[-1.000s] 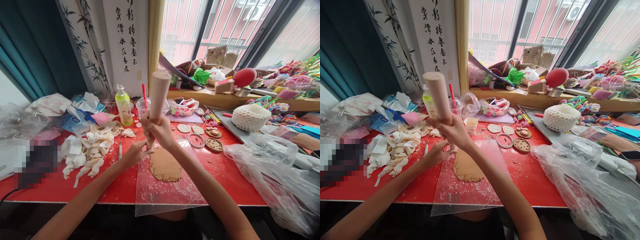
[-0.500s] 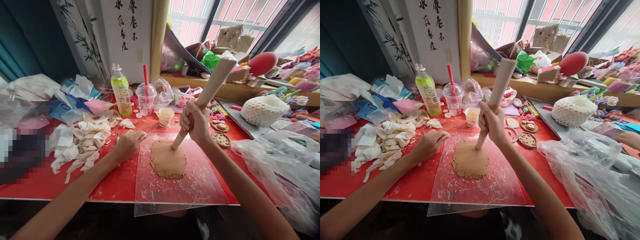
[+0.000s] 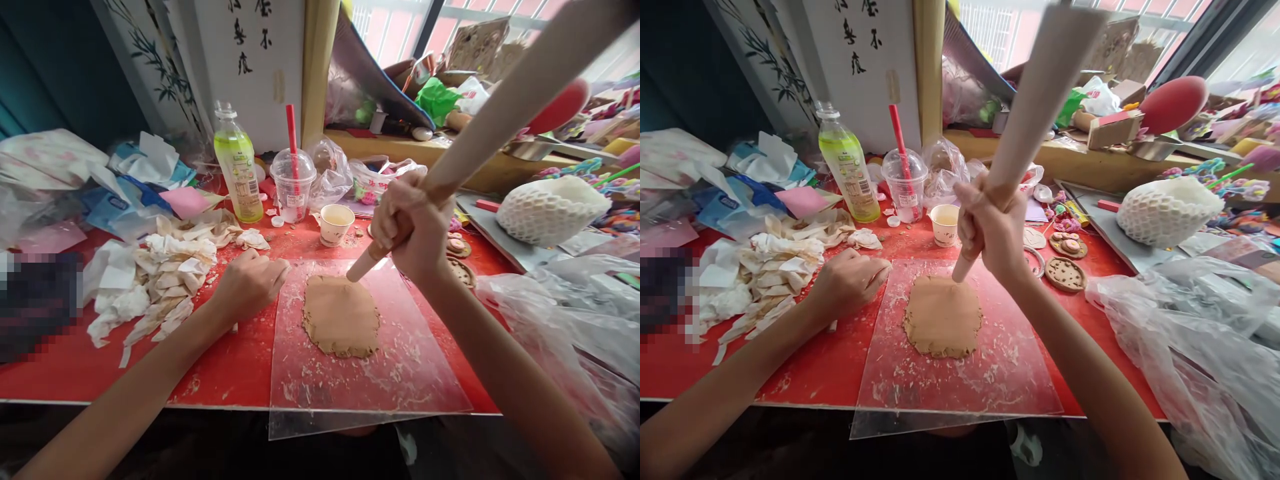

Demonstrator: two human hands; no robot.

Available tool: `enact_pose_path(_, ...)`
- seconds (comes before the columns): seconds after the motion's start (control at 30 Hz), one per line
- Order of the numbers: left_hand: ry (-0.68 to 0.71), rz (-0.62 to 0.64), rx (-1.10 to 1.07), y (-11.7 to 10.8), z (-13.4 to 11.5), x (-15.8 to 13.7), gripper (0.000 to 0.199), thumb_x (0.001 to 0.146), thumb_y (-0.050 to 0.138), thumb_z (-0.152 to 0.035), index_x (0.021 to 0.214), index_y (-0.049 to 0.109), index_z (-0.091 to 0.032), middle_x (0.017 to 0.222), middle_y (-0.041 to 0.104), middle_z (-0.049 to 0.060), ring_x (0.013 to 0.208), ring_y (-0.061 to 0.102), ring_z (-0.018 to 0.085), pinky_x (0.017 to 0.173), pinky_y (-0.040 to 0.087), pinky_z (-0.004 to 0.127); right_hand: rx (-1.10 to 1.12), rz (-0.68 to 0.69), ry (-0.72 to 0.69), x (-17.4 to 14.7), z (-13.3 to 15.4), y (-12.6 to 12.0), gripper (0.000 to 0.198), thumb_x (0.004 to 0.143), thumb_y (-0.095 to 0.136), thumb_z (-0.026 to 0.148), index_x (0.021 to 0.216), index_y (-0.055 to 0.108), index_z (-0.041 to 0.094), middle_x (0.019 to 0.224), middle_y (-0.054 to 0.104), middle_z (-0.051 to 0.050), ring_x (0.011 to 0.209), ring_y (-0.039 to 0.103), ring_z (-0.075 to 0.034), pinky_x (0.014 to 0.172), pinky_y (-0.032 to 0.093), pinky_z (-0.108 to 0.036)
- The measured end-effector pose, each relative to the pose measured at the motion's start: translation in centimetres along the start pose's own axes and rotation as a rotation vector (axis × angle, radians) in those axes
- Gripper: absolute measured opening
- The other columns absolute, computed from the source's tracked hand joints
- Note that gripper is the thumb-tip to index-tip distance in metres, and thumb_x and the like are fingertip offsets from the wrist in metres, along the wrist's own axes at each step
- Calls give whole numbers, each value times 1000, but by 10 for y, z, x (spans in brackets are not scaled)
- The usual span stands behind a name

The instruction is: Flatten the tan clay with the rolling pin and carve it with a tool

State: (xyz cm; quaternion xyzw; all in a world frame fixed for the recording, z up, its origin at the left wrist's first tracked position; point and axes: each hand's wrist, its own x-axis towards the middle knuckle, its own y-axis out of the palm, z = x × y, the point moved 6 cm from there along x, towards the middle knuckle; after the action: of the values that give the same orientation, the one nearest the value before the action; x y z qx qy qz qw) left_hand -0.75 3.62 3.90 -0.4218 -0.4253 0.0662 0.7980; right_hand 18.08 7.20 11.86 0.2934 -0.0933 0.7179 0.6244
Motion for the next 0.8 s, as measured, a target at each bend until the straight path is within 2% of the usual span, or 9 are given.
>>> enact_pose_path(0.07,4,-21,14,-2,0,0,26,91,45,-21,70,60,-16,51,48,-3,49,36,12,57,33,28,-11,-33,-45,2,4,-1,30,76,63,29,54,44,23,38,38,7,29,31,-8,28,22,-25)
enact_pose_path(0.23,25,-3,64,-3,0,0,28,89,47,-20,66,60,-16,49,44,-2,48,35,13,55,34,29,-108,12,108,-2,-13,4,26,75,65,32,56,49,23,38,42,6,31,35,-8,30,25,-25)
enact_pose_path(0.43,20,-22,60,-4,1,0,26,89,47,-20,68,61,-16,51,48,-2,49,39,13,58,36,29,-72,-82,-87,4,8,5,31,78,61,35,55,44,24,37,37,6,30,32,-9,30,23,-26)
enact_pose_path(0.6,26,-19,79,-5,0,1,30,89,46,-19,61,57,-17,48,43,-3,48,36,13,56,34,29,-145,12,74,-2,-14,14,21,77,64,31,61,52,23,41,46,6,34,42,-10,35,35,-27)
enact_pose_path(0.8,33,-9,67,-6,0,1,29,90,45,-21,64,58,-17,51,45,-2,49,35,13,57,34,29,-170,-59,-158,19,25,26,24,79,62,28,58,50,24,42,40,7,34,36,-9,33,33,-26)
